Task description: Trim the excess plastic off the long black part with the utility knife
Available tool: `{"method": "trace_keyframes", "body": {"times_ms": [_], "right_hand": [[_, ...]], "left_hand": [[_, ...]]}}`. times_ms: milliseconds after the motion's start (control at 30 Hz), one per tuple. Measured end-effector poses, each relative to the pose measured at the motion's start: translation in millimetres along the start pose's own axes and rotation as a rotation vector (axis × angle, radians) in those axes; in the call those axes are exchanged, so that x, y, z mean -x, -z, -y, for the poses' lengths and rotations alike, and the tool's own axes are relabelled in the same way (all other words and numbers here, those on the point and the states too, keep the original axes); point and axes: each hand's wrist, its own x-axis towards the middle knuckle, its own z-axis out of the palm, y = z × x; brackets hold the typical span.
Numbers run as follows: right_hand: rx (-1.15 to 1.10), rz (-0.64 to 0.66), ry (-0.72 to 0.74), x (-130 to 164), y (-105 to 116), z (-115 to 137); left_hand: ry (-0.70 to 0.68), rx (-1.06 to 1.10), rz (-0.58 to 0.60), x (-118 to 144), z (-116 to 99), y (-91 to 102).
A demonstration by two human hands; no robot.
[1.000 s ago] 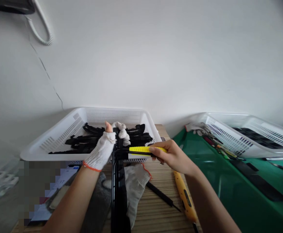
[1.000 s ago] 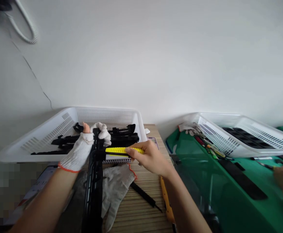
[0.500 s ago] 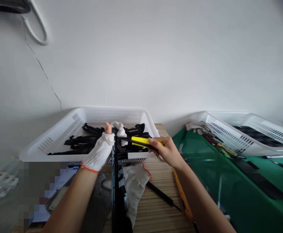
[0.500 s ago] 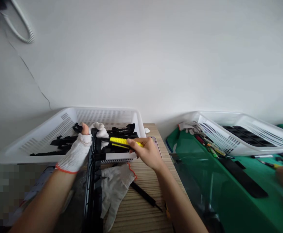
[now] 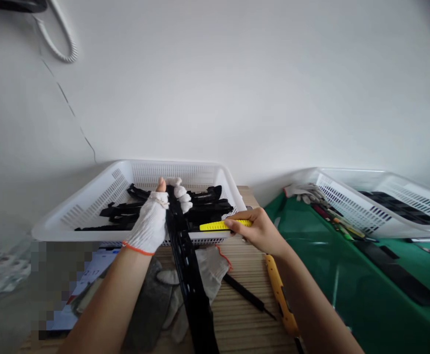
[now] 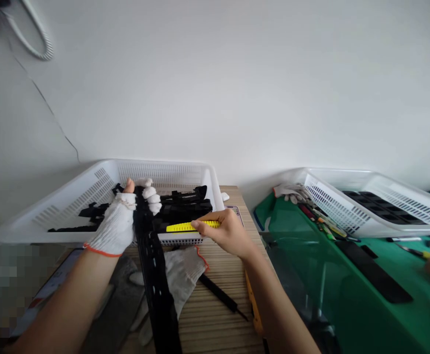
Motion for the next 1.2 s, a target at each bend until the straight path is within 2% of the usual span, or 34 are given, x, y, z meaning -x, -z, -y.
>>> {"method": "trace_keyframes", "body": {"times_ms": [133,300,367,433,500,633,700,767,900,1100,1200], "right_hand": [[-0.013,-0.143,0.021,-3,-6,0],[-0.036,-0.350,0.037,-6,-11,-2],[-0.054,-0.377,0.029,-6,-9,-5],[-0.076,-0.361,0.008,-4,-3,-9],[-0.090,-0.317,-0.021,-3,4,-12],[-0.083,-0.137,-0.039,-1,8,-9],[-0.050,-0.086,-0.018,-2,3,-6],[-0.014,-0.104,-0.003,-3,-4,-3],[0.025,-0.083,0.024,-5,-12,-1],[0.040,-0.075,0.009,-4,-9,-2],[0.032,-0.077,-0.004,-5,-11,-3]], "left_hand": [[0.002,-0.150,0.057,5,4,4.9],[-0.014,-0.438,0.232,6,8,8.1],[-0.043,-0.490,0.223,5,8,8.5],[-0.030,-0.460,0.180,4,8,8.6],[0.051,-0.336,0.125,4,8,7.9],[0.142,-0.089,0.026,6,6,3.1],[0.180,-0.017,0.038,6,5,0.9],[0.203,0.023,0.067,6,5,0.7],[0.189,-0.002,0.084,2,8,8.0],[0.115,-0.070,0.115,-5,12,26.7],[0.078,-0.119,0.110,-5,13,29.2]]}}
